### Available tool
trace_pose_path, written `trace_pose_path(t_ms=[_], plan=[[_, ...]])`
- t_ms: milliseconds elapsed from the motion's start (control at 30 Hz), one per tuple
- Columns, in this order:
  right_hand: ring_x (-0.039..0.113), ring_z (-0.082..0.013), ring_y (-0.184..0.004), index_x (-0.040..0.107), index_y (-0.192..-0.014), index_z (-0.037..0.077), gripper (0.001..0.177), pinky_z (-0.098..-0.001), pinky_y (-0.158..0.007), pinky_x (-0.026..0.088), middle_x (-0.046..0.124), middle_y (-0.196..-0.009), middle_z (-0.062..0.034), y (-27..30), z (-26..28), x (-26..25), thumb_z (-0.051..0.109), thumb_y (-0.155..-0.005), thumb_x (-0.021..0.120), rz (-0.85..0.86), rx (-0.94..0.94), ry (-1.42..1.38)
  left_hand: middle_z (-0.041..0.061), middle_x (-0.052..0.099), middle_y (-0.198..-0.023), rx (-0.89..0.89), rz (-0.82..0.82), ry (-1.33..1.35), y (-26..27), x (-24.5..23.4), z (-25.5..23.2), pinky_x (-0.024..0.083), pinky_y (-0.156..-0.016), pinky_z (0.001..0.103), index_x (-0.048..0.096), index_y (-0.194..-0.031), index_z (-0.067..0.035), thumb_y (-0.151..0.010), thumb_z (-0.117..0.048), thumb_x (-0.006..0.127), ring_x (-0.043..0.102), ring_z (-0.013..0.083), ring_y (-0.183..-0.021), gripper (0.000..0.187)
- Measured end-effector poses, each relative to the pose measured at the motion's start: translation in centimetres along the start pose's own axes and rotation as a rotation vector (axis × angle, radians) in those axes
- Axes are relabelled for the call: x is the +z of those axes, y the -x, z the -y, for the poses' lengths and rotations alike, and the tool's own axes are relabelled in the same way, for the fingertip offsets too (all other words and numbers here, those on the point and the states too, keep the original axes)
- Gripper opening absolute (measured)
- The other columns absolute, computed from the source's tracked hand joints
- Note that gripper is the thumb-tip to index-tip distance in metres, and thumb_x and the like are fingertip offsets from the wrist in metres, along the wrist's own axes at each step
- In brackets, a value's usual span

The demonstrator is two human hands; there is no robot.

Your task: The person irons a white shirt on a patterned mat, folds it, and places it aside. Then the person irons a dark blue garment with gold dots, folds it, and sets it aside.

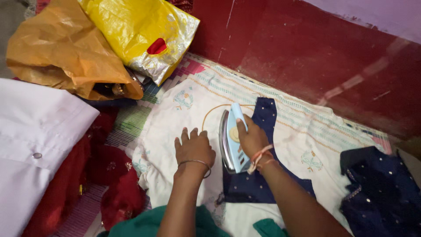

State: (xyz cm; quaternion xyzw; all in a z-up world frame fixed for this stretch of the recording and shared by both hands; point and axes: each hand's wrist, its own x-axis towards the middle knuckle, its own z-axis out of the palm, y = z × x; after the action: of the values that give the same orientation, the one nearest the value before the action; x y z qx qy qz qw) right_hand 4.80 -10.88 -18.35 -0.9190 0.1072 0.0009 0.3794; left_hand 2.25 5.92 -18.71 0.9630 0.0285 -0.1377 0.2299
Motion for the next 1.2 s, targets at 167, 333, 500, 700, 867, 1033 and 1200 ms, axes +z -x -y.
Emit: trace_pose_path(t_ms=[167,333,500,700,867,1033,1200], plan=[[0.075,-0.0278,-0.055,0.057,-0.143,0.025,0.051,-0.0409,-0.065,0.06,0.076,-0.08,-0.0165,1.1,-0.5,-0.6,0.048,-0.098,0.048,0.064,0.068,0.011,0.009,0.064,-0.139,-0.039,0.115,-0.025,-0.2,-0.1,-0.1,0.047,-0.111,0.046,0.07,-0.126,-0.013,-0.095,-0.024,0.06,0.053,0.0299,-0.139,0.034],[0.072,-0.0263,-0.051,0.055,-0.145,0.027,0.055,-0.0406,-0.057,0.06,0.076,-0.077,-0.0149,7.2,-1.9,-0.9,0.05,-0.095,0.049,0.115,0.132,-0.028,0.016,0.073,-0.121,-0.126,0.166,0.0,-0.4,1.3,0.5,0.058,-0.093,0.044,0.076,-0.116,-0.011,-0.09,-0.017,0.062,0.07,0.0336,-0.115,0.03],[0.072,-0.0255,-0.049,0.055,-0.145,0.023,0.058,-0.0404,-0.055,0.059,0.072,-0.064,-0.0187,12.6,-3.7,-2.5,0.052,-0.096,0.046,0.182,0.057,-0.03,0.016,0.074,-0.12,-0.114,0.295,-0.083,2.0,3.2,1.0,0.057,-0.093,0.043,0.078,-0.111,-0.01,-0.086,-0.026,0.07,0.071,0.0326,-0.113,0.031],[0.074,-0.0347,-0.058,0.052,-0.144,0.022,0.056,-0.046,-0.065,0.058,0.074,-0.063,-0.0224,15.2,-6.4,-4.7,0.051,-0.097,0.045,0.139,0.034,0.181,0.011,0.081,-0.102,-0.169,0.463,0.014,5.8,4.9,0.5,0.057,-0.091,0.039,0.081,-0.099,-0.009,-0.073,-0.039,0.081,0.077,0.0269,-0.098,0.04],[0.072,-0.0392,-0.081,0.063,-0.122,0.018,0.046,-0.0507,-0.076,0.055,0.074,-0.083,-0.0186,14.8,-8.7,-8.3,0.049,-0.088,0.066,0.272,-0.065,0.464,0.015,0.079,-0.098,-0.145,0.487,-0.02,6.0,4.7,0.4,0.058,-0.085,0.038,0.08,-0.095,-0.007,-0.069,-0.028,0.083,0.077,0.0284,-0.094,0.034],[0.073,-0.0379,-0.084,0.067,-0.111,0.016,0.039,-0.0498,-0.078,0.055,0.075,-0.085,-0.0164,13.5,-9.2,-8.6,0.046,-0.086,0.07,0.292,-0.071,0.505,0.011,0.078,-0.111,-0.13,0.487,-0.143,5.4,3.6,0.4,0.056,-0.092,0.038,0.079,-0.105,-0.011,-0.071,-0.028,0.082,0.074,0.0271,-0.107,0.039],[0.069,-0.0424,-0.085,0.066,-0.11,0.012,0.041,-0.0533,-0.076,0.053,0.073,-0.084,-0.0205,10.5,-8.3,-5.4,0.048,-0.091,0.068,0.195,-0.078,0.498,0.013,0.073,-0.122,-0.126,0.322,-0.167,4.3,2.9,0.0,0.056,-0.095,0.041,0.076,-0.114,-0.013,-0.084,-0.02,0.07,0.07,0.0299,-0.117,0.032]])
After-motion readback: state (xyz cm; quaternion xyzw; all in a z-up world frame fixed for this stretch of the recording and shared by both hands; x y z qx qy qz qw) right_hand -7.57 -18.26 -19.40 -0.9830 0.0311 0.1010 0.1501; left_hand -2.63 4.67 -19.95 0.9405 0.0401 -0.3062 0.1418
